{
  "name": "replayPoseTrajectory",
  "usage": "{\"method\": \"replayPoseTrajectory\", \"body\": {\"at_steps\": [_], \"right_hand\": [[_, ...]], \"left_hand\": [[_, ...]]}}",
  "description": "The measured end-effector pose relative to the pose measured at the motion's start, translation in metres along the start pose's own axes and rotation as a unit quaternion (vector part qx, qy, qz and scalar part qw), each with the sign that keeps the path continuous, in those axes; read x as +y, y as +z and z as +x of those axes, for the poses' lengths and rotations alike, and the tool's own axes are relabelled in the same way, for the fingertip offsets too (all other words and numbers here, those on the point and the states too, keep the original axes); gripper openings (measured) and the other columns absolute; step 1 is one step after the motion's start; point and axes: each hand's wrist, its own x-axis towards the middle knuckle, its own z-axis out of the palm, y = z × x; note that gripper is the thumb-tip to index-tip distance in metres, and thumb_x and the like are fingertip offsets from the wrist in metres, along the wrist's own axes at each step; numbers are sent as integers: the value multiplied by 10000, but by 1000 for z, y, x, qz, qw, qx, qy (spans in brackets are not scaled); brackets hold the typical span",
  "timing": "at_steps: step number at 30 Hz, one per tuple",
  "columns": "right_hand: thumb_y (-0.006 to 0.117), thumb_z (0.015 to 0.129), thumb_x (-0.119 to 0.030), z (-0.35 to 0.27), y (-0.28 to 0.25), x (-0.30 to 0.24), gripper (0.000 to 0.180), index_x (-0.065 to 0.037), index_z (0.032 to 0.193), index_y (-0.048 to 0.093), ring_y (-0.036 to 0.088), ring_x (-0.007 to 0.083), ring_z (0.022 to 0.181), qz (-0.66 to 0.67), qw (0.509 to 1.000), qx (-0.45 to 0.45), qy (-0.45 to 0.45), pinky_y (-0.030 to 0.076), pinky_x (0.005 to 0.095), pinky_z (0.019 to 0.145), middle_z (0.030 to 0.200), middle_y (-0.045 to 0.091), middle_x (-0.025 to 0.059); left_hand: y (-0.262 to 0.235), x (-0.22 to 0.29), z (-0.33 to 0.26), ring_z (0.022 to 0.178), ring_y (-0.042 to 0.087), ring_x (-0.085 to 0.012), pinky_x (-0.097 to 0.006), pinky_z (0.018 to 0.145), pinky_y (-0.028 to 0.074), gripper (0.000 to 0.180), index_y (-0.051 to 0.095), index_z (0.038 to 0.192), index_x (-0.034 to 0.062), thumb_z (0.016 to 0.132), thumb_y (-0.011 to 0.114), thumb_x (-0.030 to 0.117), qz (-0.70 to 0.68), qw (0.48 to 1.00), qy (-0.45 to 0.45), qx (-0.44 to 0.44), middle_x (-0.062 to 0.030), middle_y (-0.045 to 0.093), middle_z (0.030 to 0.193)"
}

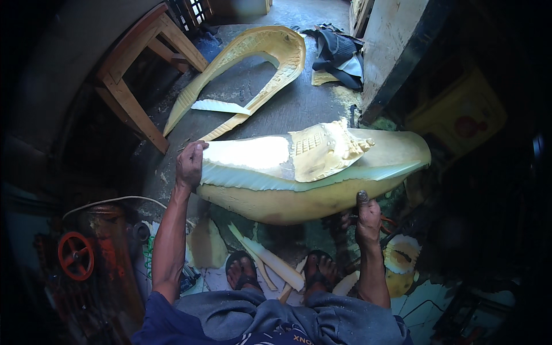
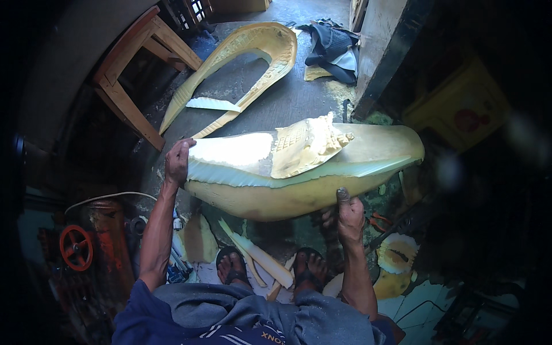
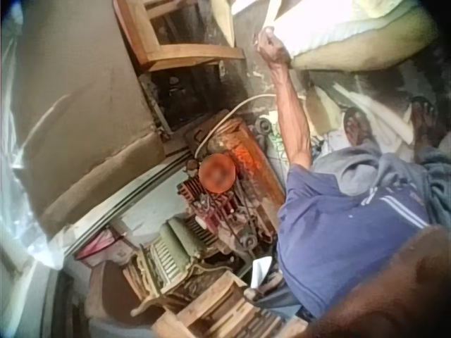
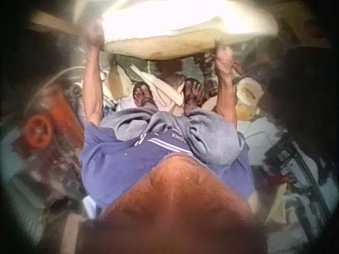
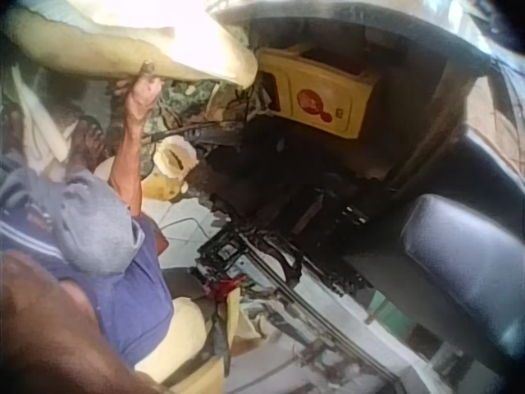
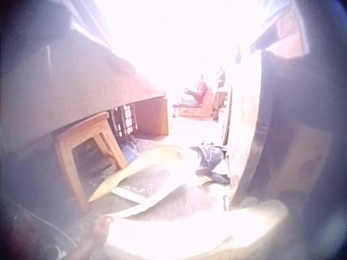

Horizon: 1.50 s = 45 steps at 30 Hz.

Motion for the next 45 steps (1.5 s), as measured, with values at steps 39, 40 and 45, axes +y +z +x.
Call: {"method": "replayPoseTrajectory", "body": {"at_steps": [39,40,45], "right_hand": [[556,1071,-404,-39,-34,91,466,31,1226,611,706,231,760,50,981,-74,170,591,348,646,879,699,127],[563,1064,-380,-44,-35,108,450,31,1241,614,710,236,791,11,980,-83,180,588,352,678,923,705,133],[602,1010,-292,-56,-26,180,408,11,1279,645,724,257,919,-178,972,-98,118,564,357,852,1090,727,149]], "left_hand": [[-4,-20,-65,1169,667,-361,-441,1040,499,272,718,1109,-12,1011,517,143,65,997,7,51,-210,700,1218],[-5,-25,-70,1167,668,-357,-437,1037,501,262,715,1112,-9,1007,523,135,76,995,0,57,-208,698,1216],[-3,-41,-86,1129,631,-344,-445,1016,482,245,676,1162,-9,989,581,136,110,991,-77,28,-179,637,1171]]}}
